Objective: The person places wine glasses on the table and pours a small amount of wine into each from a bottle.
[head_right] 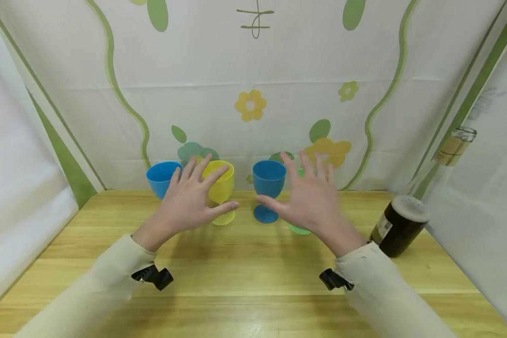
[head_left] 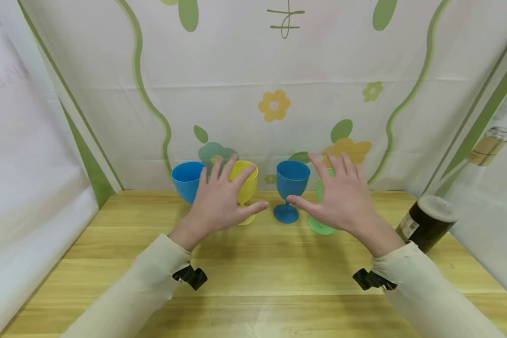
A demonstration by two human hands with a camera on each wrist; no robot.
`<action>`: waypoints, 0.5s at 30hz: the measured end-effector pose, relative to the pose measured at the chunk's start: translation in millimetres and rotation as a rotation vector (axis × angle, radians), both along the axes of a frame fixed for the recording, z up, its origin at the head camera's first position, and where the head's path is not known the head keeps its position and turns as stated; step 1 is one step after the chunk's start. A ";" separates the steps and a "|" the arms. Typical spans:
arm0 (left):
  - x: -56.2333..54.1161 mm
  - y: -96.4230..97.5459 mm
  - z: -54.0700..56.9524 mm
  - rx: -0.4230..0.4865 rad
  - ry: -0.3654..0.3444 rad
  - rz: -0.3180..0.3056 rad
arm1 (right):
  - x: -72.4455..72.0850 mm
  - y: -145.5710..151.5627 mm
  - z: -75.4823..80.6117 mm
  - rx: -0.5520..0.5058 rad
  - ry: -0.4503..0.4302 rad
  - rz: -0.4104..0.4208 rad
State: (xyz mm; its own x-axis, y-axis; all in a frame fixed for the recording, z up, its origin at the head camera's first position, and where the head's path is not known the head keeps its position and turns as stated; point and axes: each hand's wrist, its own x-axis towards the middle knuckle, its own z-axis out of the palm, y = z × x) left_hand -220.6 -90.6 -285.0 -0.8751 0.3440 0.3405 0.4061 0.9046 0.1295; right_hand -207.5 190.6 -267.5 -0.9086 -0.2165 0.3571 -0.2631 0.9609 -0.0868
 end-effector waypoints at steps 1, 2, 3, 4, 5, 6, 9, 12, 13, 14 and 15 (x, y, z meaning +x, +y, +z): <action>1.8 2.1 -0.4 0.014 0.014 -0.014 | 2.8 3.7 0.0 -0.012 0.029 0.005; 3.7 4.3 -0.8 0.028 0.025 -0.029 | 5.6 7.7 0.1 -0.029 0.060 0.009; 5.6 6.6 -1.2 0.042 0.037 -0.045 | 8.5 11.9 0.2 -0.046 0.091 0.012; 7.5 9.1 -1.6 0.053 0.050 -0.061 | 11.2 16.7 -0.1 -0.070 0.122 0.016; 9.4 11.8 -1.7 0.068 0.064 -0.076 | 13.8 21.6 -0.6 -0.098 0.155 0.021; 11.2 14.5 -2.1 0.082 0.076 -0.090 | 16.7 26.6 -0.8 -0.124 0.185 0.019; 15.6 23.4 -3.7 0.130 0.095 -0.121 | 24.5 42.7 -2.4 -0.211 0.271 0.002; 19.0 32.6 -6.5 0.196 0.095 -0.137 | 31.7 58.5 -4.5 -0.301 0.340 -0.022; 19.7 35.5 -7.7 0.220 0.097 -0.142 | 33.6 63.3 -5.5 -0.328 0.364 -0.027; 20.4 38.4 -8.7 0.241 0.104 -0.145 | 35.5 67.9 -6.6 -0.358 0.385 -0.030; 21.1 40.9 -9.6 0.261 0.114 -0.145 | 37.3 72.0 -7.6 -0.386 0.401 -0.037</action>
State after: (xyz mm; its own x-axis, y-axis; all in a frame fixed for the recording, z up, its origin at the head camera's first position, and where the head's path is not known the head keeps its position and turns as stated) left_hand -199.5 -49.8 -294.6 -0.7743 0.3506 0.5268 0.5537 0.7783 0.2959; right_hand -170.1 262.6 -275.2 -0.6900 0.0278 0.7233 -0.3148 0.8883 -0.3345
